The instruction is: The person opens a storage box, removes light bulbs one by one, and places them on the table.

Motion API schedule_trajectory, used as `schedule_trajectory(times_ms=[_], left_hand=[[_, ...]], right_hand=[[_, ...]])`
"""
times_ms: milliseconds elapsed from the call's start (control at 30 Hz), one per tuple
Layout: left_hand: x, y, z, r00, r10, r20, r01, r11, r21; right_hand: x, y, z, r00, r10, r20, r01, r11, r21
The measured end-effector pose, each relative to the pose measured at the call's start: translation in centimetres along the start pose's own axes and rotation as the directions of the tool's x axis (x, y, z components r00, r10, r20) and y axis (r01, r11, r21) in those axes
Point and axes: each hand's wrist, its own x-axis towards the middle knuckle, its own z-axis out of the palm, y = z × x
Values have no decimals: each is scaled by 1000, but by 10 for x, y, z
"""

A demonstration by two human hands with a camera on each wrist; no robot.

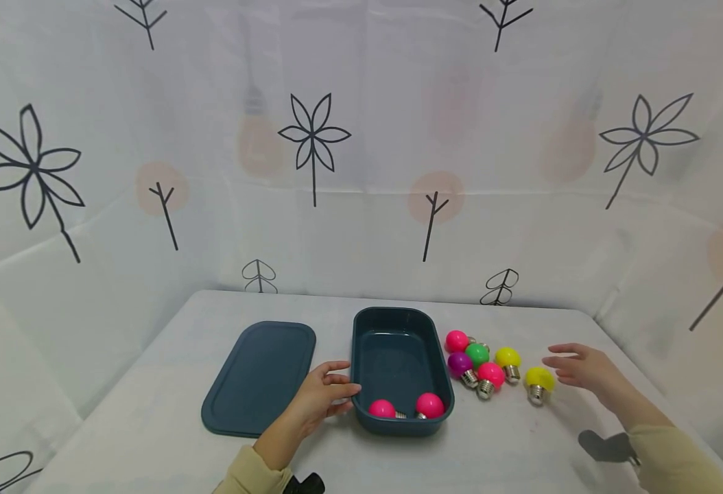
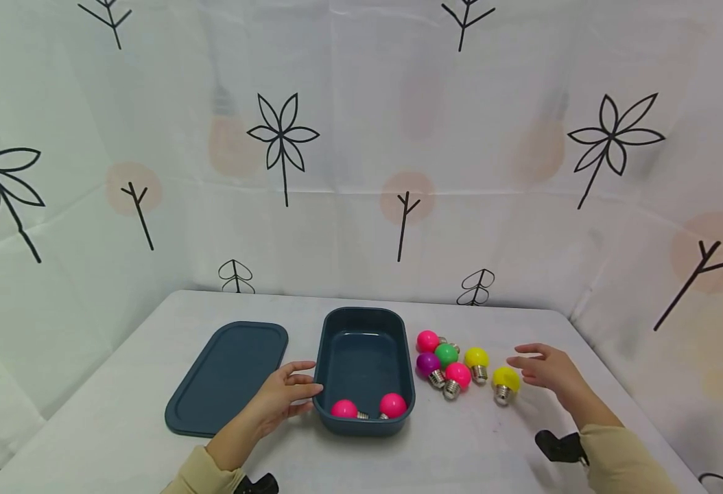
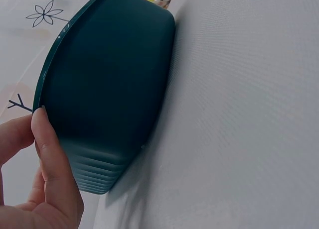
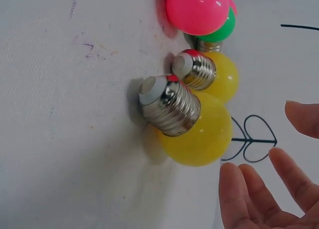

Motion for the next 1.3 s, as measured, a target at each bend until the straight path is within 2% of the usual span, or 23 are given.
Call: schedule_trajectory(times_ms=[567,833,1300], left_hand=[[-1,1,0,1000,-2,1,2,1000,3],[-1,1,0,1000,-5,-1,5,1000,3],[0,1,1,1000,-3,2,3,1000,2]], right_hand=[[0,-26,14,993,-111,29,111,994,21],[2,-39,30,993,-106,53,102,993,66],[5,-57,52,981,-171,92,160,980,115]])
